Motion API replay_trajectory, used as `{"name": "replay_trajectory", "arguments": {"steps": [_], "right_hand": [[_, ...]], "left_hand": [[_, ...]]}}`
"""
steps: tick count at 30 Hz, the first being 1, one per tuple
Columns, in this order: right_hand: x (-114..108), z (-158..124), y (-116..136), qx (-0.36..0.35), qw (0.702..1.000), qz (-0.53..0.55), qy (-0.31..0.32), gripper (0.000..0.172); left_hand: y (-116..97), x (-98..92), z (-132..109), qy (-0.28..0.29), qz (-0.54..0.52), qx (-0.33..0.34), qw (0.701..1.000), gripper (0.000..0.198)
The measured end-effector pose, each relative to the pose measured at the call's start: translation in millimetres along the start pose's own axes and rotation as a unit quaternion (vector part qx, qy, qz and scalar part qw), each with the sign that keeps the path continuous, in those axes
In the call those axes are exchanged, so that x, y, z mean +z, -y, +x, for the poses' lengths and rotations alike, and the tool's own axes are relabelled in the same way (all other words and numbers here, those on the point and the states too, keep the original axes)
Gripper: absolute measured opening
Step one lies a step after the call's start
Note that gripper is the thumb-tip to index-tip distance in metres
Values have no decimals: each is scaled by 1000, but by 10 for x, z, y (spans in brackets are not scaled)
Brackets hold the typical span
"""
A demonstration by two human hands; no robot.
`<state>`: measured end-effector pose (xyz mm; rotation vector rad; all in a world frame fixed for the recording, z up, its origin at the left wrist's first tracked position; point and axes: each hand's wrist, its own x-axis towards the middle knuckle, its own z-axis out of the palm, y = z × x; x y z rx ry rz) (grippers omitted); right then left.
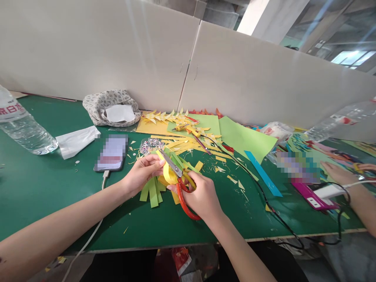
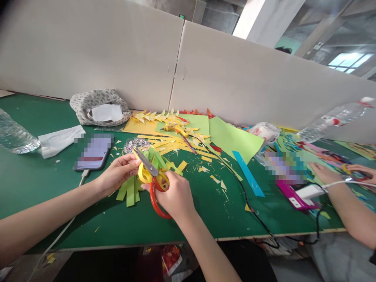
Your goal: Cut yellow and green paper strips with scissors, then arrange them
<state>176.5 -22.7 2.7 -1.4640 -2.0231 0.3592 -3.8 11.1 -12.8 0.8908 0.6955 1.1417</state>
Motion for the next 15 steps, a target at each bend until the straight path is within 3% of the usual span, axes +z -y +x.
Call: {"name": "replay_trajectory", "arguments": {"steps": [15], "right_hand": [[-14,-12,26,7,1000,-18,1,31]], "left_hand": [[-2,18,-20,7,35,2,999,8]]}}
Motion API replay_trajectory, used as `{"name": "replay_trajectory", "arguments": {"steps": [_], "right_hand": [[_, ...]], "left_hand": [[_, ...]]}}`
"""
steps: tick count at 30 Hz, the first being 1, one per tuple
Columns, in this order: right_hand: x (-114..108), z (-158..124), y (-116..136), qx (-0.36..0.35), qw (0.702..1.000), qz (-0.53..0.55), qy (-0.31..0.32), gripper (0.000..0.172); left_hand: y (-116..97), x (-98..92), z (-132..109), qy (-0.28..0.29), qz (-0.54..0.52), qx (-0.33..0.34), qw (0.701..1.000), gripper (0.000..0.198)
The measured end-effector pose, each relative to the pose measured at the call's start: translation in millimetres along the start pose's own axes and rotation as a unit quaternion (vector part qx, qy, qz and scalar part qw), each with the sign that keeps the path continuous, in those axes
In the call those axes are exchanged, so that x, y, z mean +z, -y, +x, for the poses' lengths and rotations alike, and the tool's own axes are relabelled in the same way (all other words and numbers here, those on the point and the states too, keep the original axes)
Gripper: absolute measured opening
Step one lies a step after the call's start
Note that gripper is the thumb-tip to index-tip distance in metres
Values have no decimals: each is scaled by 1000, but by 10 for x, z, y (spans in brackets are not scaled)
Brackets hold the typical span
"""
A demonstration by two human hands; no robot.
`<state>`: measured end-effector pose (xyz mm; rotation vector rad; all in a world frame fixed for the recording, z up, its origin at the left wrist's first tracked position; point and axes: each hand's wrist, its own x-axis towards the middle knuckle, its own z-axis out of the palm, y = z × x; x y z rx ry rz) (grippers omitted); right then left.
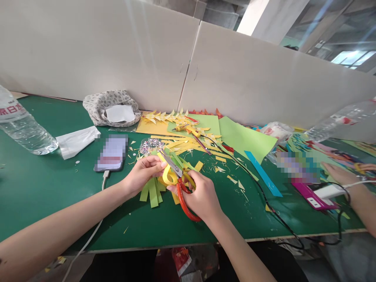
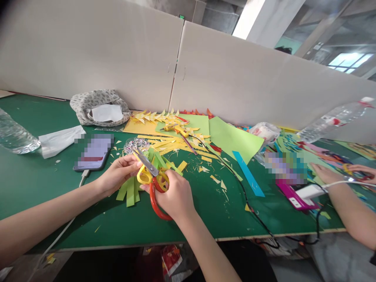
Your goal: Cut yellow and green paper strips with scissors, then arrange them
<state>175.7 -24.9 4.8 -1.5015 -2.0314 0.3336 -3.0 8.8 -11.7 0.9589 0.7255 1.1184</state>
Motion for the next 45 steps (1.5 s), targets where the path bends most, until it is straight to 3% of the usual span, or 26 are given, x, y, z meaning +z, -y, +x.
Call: {"name": "replay_trajectory", "arguments": {"steps": [13,18,22,28,34,37,42,45], "right_hand": [[-12,22,-13,-17,1000,4,-14,30],[-24,22,1,-7,1000,1,-1,31],[-13,27,7,-1,1000,1,-2,29],[-30,37,-9,51,994,93,0,31],[-95,96,-111,173,951,255,14,29],[-67,117,-131,209,917,337,35,33],[21,121,-100,175,877,441,75,36],[33,123,-76,167,864,470,72,35]], "left_hand": [[-1,-10,-1,-11,19,-7,1000,12],[2,-15,-3,31,45,-11,998,12],[8,-16,0,33,59,-15,998,12],[9,-7,7,25,55,-32,998,11],[-62,9,-18,-19,52,-78,995,10],[-68,50,-55,16,93,-90,991,10],[-17,115,-105,125,182,-92,971,11],[3,117,-110,131,186,-91,969,11]]}}
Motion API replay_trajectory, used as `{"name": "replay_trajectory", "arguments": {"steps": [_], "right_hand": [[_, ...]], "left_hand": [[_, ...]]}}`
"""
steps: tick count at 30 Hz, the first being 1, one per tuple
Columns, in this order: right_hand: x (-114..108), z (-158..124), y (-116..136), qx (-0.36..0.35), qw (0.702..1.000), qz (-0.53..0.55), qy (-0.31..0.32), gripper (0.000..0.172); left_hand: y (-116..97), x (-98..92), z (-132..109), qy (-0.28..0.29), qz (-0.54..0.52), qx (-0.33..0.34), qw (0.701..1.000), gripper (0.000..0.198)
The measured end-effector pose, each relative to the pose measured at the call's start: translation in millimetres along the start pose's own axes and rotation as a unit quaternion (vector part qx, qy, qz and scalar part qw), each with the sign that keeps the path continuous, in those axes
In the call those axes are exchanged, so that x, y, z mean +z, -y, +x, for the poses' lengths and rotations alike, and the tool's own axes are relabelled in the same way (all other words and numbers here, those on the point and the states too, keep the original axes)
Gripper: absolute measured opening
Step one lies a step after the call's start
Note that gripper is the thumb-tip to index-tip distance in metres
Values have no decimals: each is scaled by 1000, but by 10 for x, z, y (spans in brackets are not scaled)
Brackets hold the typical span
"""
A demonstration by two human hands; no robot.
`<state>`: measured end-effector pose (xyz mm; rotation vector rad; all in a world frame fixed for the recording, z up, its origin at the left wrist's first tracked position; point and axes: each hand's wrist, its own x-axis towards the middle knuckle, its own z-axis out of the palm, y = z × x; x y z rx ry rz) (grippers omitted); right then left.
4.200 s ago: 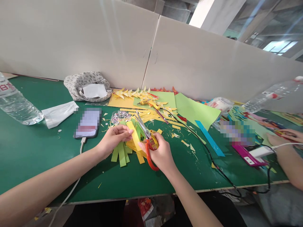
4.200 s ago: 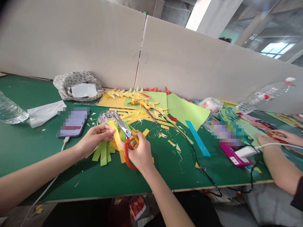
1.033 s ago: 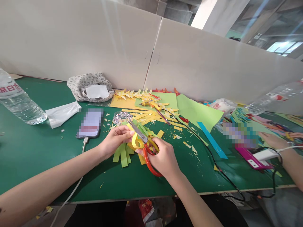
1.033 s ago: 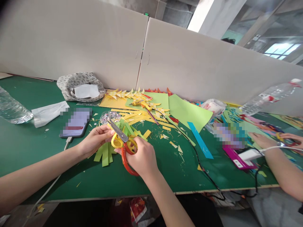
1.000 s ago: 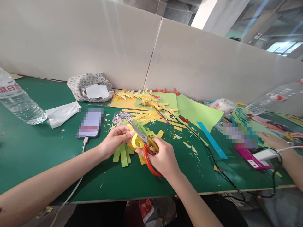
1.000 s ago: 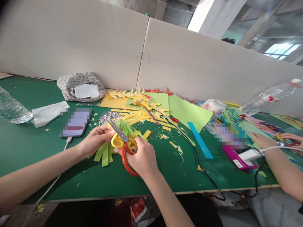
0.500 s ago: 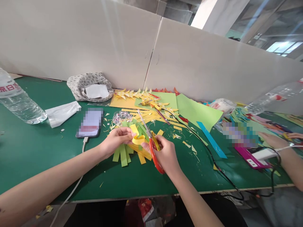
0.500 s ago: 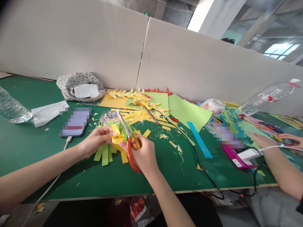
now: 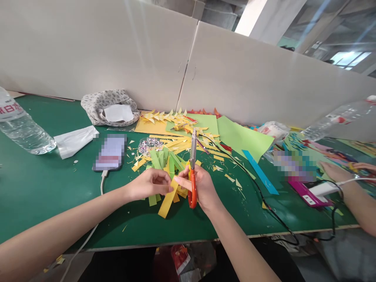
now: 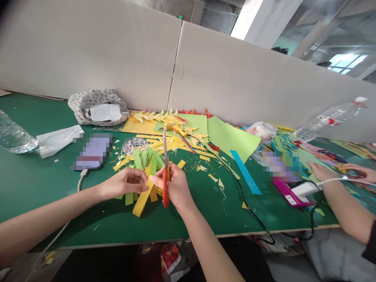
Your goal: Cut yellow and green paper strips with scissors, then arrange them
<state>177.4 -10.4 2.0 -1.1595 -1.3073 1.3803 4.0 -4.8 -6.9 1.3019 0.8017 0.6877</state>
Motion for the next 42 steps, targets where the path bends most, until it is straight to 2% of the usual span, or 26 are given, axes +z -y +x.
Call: {"name": "replay_trajectory", "arguments": {"steps": [5,9,13,15,21,25,28,31,34,36,38,42], "right_hand": [[-31,18,46,-6,995,55,-80,36],[-115,58,53,-6,993,54,-102,36],[-171,90,17,8,995,42,-94,34],[-171,94,-6,21,996,40,-77,33],[-120,57,-7,34,998,8,-44,32],[-89,26,11,35,998,-16,-46,33],[-52,14,4,25,997,1,-66,32],[0,13,-15,-1,996,21,-88,32],[52,16,-42,-19,994,17,-107,32],[82,15,-63,-17,993,8,-113,32],[110,10,-82,-11,994,-5,-113,32],[149,-8,-105,3,994,-42,-102,30]], "left_hand": [[-9,-28,1,-3,-29,-32,999,16],[-39,-87,17,-59,-63,-10,996,23],[-70,-173,52,-182,-127,10,975,26],[-70,-208,67,-225,-137,26,964,28],[-51,-243,73,-270,-146,65,950,28],[-59,-247,74,-263,-176,68,946,25],[-67,-225,82,-237,-231,63,941,25],[-60,-173,79,-190,-247,28,950,29],[-33,-115,67,-125,-194,2,973,41],[-9,-91,65,-80,-151,9,985,35],[11,-83,70,-77,-131,21,988,30],[34,-94,86,-113,-131,20,985,29]]}}
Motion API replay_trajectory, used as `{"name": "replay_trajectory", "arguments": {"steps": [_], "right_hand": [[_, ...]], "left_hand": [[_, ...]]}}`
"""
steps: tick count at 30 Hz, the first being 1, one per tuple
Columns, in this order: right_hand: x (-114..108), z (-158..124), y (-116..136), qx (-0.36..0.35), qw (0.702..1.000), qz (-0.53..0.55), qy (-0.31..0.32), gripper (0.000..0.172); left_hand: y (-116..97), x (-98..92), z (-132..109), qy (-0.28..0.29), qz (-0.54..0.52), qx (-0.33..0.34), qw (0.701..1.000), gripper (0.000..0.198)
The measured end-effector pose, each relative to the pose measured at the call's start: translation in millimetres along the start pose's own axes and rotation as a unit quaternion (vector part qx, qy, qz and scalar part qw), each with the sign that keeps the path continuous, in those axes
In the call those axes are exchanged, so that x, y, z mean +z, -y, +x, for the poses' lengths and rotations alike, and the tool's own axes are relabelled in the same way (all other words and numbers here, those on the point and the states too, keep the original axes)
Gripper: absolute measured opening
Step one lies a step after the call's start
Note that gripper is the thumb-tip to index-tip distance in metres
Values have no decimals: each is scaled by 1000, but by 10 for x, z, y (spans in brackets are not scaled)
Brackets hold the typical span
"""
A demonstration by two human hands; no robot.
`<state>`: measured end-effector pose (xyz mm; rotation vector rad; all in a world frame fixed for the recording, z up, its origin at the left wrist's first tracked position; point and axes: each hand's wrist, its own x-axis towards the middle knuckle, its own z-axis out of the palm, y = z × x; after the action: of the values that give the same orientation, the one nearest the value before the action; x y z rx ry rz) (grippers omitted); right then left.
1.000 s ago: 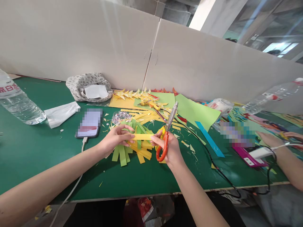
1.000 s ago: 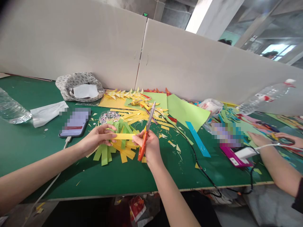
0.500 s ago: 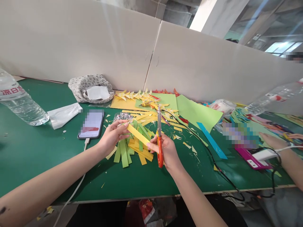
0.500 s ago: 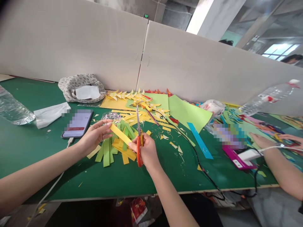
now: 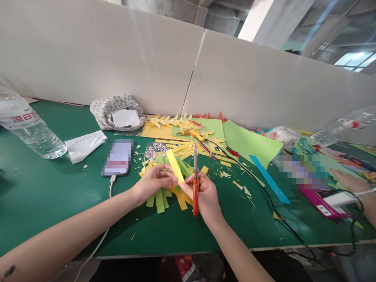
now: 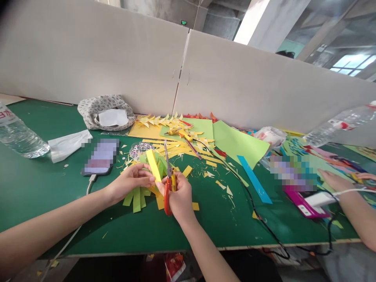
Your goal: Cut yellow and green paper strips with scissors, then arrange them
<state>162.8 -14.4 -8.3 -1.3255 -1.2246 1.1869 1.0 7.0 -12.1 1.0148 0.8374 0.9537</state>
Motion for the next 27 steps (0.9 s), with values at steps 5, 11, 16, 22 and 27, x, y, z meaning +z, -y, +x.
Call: {"name": "replay_trajectory", "arguments": {"steps": [5,11,16,22,27], "right_hand": [[-10,-6,-22,-18,1000,-15,-6,27],[-20,-6,-58,-37,999,-24,-8,26],[-11,-6,-69,-47,998,-45,-4,26],[-80,-15,82,-101,981,-160,-43,26],[-135,3,126,-107,978,-172,-58,21]], "left_hand": [[20,-2,-2,10,5,13,1000,30],[-4,39,-11,8,30,2,1000,26],[0,47,-10,29,46,0,999,22],[7,-22,10,-30,48,22,998,19],[-30,-65,23,-62,35,31,997,17]]}}
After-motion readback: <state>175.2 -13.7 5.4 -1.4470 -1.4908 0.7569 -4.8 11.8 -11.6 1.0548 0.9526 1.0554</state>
